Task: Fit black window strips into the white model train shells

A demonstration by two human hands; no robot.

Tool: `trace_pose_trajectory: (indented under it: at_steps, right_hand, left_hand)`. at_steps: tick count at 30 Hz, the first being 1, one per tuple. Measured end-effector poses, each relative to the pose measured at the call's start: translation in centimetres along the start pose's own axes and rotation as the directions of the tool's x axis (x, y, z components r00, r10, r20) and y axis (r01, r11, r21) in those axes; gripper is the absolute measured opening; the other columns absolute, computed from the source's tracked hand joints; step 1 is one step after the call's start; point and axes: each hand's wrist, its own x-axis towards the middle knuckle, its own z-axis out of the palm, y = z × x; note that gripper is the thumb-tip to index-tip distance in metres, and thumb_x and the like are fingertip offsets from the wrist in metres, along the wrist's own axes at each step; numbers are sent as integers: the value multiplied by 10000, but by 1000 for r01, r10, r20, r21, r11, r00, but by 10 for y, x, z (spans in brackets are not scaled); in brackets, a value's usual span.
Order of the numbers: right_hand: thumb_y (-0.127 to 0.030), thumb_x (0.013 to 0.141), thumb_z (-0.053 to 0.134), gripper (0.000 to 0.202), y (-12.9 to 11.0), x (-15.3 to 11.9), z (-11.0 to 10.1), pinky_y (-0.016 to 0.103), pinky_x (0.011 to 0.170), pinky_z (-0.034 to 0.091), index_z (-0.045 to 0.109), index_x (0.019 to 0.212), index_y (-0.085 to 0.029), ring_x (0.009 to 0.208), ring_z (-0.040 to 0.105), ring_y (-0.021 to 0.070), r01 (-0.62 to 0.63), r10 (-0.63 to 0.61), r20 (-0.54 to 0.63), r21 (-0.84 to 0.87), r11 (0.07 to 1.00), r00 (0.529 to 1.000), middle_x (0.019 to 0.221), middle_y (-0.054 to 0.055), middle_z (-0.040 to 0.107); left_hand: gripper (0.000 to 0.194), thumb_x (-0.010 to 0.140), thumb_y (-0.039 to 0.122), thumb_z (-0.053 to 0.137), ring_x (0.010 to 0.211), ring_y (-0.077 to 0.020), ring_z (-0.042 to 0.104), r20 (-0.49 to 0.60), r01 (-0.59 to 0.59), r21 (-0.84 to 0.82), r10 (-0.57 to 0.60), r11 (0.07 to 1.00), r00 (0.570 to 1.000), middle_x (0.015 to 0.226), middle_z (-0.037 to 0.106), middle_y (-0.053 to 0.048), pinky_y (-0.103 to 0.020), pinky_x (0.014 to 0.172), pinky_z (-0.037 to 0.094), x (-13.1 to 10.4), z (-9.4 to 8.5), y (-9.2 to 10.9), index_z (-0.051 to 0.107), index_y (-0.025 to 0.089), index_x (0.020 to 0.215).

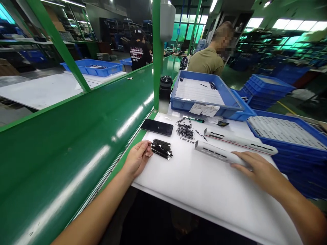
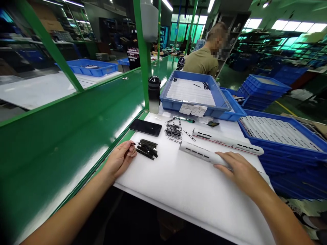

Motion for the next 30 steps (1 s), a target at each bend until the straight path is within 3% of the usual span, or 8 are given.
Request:
trace_pose_trajectory:
  at_steps: [5, 8, 11, 13, 16, 20, 24, 30]
  right_hand:
    - [-622, 911, 505, 572, 10, 12, 4, 506, 1011, 485, 616, 1333, -253, 1216, 581, 353, -21, 19, 97, 19, 1000, 995, 1285, 109, 651]
    - [-624, 857, 586, 641, -8, 13, 0, 546, 1021, 456, 580, 1368, -238, 1222, 559, 394, -25, 26, 9, -25, 999, 1000, 1317, 168, 620]
    - [-580, 898, 571, 584, -49, 18, -9, 541, 1051, 428, 549, 1371, -238, 1238, 541, 379, 13, -12, -178, 6, 1000, 984, 1339, 169, 596]
    - [-493, 966, 513, 435, -87, 26, -12, 497, 1019, 471, 591, 1295, -220, 1174, 588, 322, 95, -66, -229, 115, 989, 971, 1241, 129, 646]
    - [-342, 999, 512, 265, -149, 46, -7, 396, 936, 520, 660, 1180, -218, 1052, 636, 239, 288, -261, -129, 277, 917, 957, 1155, 83, 679]
    - [-253, 970, 574, 193, -216, 79, 11, 377, 837, 513, 707, 1100, -202, 963, 615, 236, 406, -412, -37, 269, 873, 910, 1025, 74, 677]
    - [-268, 940, 627, 152, -246, 101, 25, 361, 791, 495, 741, 992, -183, 908, 603, 235, 426, -435, -24, 257, 867, 900, 945, 75, 667]
    - [-189, 917, 613, 119, -253, 106, 34, 330, 756, 488, 730, 903, -170, 893, 612, 217, 334, -344, -23, 313, 889, 939, 916, 64, 685]
  left_hand:
    - [202, 773, 284, 824, 549, -58, 440, 2, -12, 23, 12, 1000, 1000, 631, 548, 12, -195, 548, 421, -1, 0, 0, 719, 122, 834]
    - [191, 764, 257, 827, 550, -59, 456, 1, -8, 26, 8, 1000, 1000, 632, 567, 6, -196, 548, 422, 0, -1, -1, 733, 118, 856]
    - [200, 757, 247, 831, 551, -59, 473, -7, -14, 14, 14, 1000, 1000, 642, 585, 5, -202, 559, 431, 1, -3, -3, 732, 124, 882]
    - [215, 760, 247, 829, 562, -60, 493, -13, -14, 3, 14, 1000, 1000, 656, 596, 5, -203, 573, 446, 1, -4, -3, 729, 128, 907]
    - [244, 757, 239, 830, 587, -65, 529, -26, -12, -18, 11, 1000, 1000, 688, 619, -2, -202, 595, 474, 2, -4, -3, 727, 127, 947]
    - [274, 737, 198, 836, 608, -67, 563, -31, -13, -48, 12, 999, 999, 716, 650, -17, -196, 620, 503, 0, -3, -1, 727, 112, 974]
    - [291, 738, 177, 834, 620, -68, 594, -28, -18, -60, 16, 998, 999, 736, 682, -35, -193, 650, 527, -1, -2, 0, 722, 101, 995]
    - [331, 710, 202, 867, 651, -69, 649, -65, -53, -60, 49, 997, 997, 791, 740, -51, -179, 699, 562, -1, -2, -1, 716, 132, 996]
